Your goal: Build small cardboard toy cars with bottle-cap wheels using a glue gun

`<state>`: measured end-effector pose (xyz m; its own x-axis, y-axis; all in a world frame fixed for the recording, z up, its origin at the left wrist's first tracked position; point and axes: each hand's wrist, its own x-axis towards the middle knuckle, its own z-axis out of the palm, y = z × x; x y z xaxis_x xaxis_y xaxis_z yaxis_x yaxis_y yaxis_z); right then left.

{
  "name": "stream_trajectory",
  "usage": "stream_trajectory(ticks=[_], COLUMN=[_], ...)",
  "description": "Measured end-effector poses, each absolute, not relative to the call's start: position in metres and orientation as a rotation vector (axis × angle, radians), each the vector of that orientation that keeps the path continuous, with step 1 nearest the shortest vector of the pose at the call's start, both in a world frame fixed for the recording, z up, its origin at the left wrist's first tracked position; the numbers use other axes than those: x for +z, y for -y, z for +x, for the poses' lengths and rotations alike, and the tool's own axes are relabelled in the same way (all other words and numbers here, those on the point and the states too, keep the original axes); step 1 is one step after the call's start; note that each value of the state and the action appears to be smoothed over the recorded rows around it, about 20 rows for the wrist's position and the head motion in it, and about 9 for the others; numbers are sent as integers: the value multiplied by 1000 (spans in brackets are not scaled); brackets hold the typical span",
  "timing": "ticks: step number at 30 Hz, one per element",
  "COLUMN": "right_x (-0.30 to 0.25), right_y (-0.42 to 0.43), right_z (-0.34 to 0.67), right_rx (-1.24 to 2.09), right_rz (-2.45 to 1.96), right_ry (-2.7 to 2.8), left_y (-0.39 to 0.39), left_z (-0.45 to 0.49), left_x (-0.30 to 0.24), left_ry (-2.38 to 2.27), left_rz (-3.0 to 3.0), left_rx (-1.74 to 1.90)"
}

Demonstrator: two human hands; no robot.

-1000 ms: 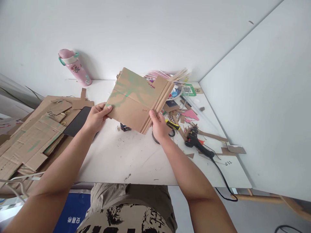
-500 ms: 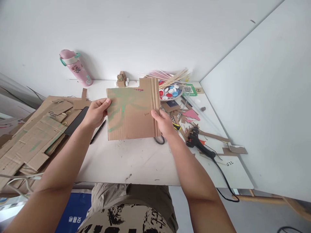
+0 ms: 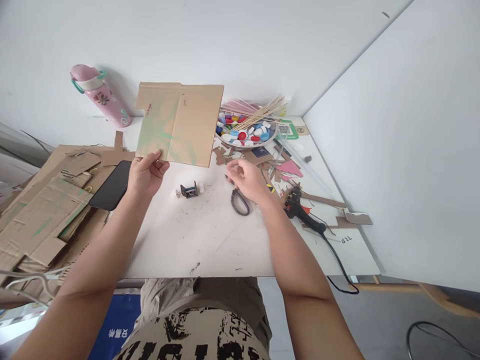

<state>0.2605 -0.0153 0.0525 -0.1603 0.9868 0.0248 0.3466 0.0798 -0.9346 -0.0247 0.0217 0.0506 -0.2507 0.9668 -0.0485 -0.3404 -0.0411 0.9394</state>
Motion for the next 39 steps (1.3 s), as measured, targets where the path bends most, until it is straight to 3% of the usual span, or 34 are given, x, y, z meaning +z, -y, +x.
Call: stream_trajectory(ticks=[3,9,15,20,27,33,39], right_x=[66,94,84,74,78,94,115], right_y=[27,53,50,43,49,58,60], right_z=[267,249,257,278,270,245,224], right_rx=[780,600,359,355,-122,282,219], right_rz=[-1786,-2429,-2376,-2363,-2327,-2473,-2639], right_ry=[1915,2120,2246,2197,2160,2358,2328], left_y=[-17,-9,-8,-7,-6,-5,-5], left_z=[-17,-8,-14,-15,-12,-7,-7], left_x=[51,49,43,40,33,33,33], left_ry=[-1064,-968,-1019,-1038,-1054,-1041,-1059], left_rz=[681,516,511,536,599,563,590], left_rx=[1523,1535,1540,1518,1529,1577,1591])
